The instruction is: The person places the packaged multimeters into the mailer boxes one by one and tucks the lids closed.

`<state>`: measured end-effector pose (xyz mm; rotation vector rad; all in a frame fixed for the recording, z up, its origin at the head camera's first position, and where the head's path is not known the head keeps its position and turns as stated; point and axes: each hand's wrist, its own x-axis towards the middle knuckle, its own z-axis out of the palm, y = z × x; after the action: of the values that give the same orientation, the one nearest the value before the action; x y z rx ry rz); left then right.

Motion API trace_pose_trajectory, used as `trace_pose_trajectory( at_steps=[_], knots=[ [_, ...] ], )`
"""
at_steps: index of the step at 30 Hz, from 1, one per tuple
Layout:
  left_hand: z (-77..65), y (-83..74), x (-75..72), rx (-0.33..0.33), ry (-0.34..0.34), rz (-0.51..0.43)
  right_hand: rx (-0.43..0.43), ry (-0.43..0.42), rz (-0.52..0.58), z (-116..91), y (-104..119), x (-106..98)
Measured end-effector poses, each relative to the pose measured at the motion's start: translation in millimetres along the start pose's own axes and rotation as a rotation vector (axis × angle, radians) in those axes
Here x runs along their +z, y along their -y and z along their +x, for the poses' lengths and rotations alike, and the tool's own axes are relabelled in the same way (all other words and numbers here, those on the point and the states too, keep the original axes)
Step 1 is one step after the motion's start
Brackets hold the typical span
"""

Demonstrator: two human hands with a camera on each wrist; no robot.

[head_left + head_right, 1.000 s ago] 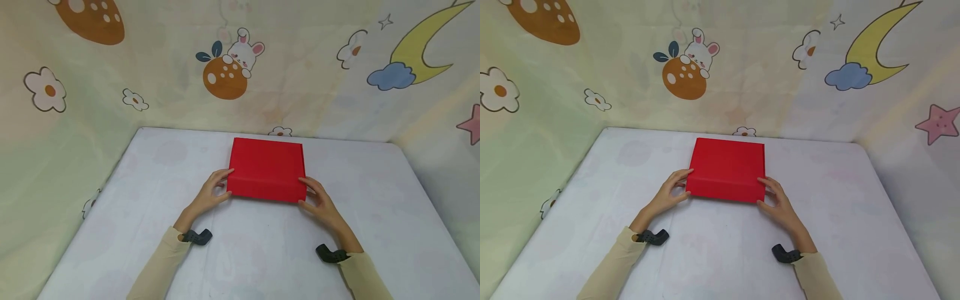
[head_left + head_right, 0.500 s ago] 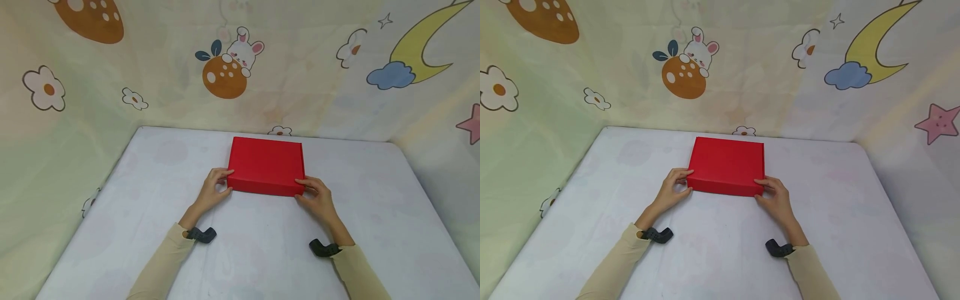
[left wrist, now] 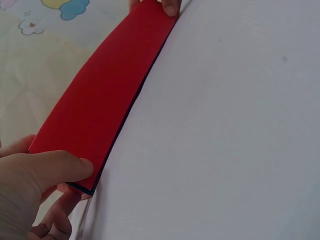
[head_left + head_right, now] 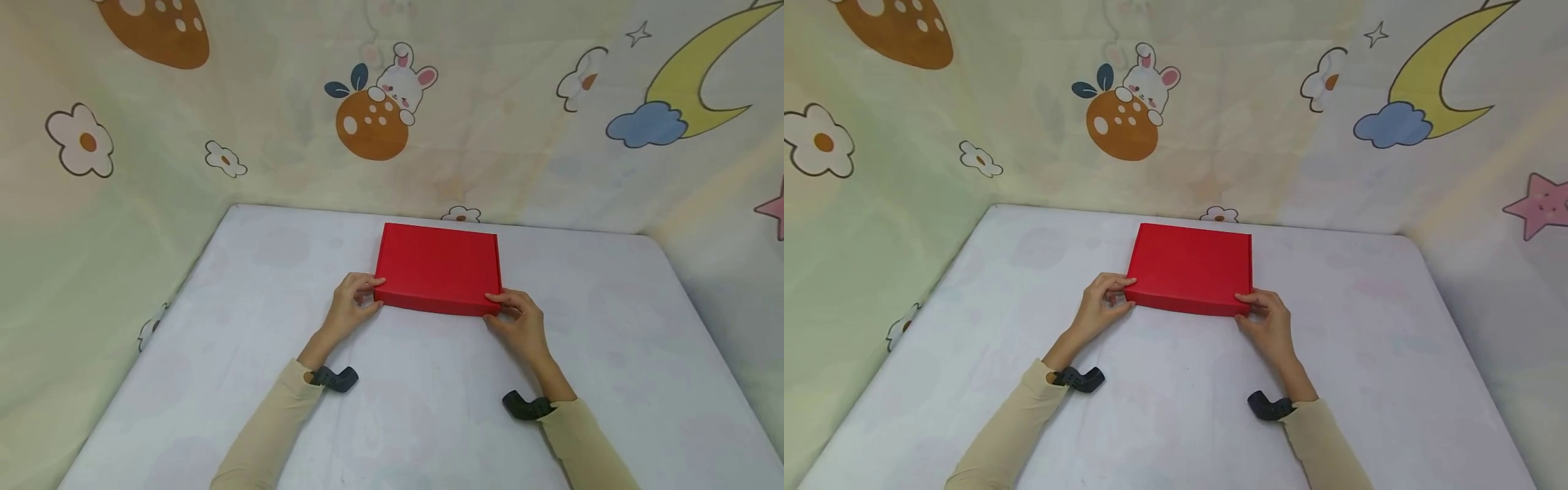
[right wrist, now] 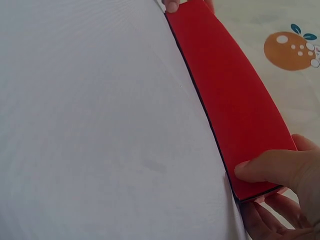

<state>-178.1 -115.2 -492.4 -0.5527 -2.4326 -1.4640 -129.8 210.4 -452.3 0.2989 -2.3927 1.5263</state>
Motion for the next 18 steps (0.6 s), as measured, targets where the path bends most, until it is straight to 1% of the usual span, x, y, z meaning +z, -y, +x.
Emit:
trace_pose_trajectory(
  at_steps=[5, 9, 11, 13, 15, 16, 18],
  knots=[
    [1.3, -1.6, 3.8, -0.001, -0.029, 0.019, -0.002, -0.030, 0.020, -1, -1, 3],
    [1.4, -2.1, 8.7, -0.031, -0.050, 0.022, -0.017, -0.051, 0.040, -2, -2, 5],
    [1.2, -2.6, 11.3, -0.047, -0.050, 0.017, -0.026, -0.047, 0.046, -2, -4, 5],
    [1.3, -3.2, 12.6, -0.062, -0.035, 0.011, -0.028, -0.024, 0.045, -2, -7, 4],
    [2.0, -4.8, 11.1, -0.082, -0.006, 0.007, -0.031, 0.025, 0.040, 0, -14, 1],
    [2.6, -5.9, 9.1, -0.100, 0.015, 0.010, -0.026, 0.055, 0.030, 2, -18, -1],
    [4.9, -9.6, 2.8, -0.153, 0.068, 0.042, -0.006, 0.116, -0.013, 6, -12, -6]
  ],
)
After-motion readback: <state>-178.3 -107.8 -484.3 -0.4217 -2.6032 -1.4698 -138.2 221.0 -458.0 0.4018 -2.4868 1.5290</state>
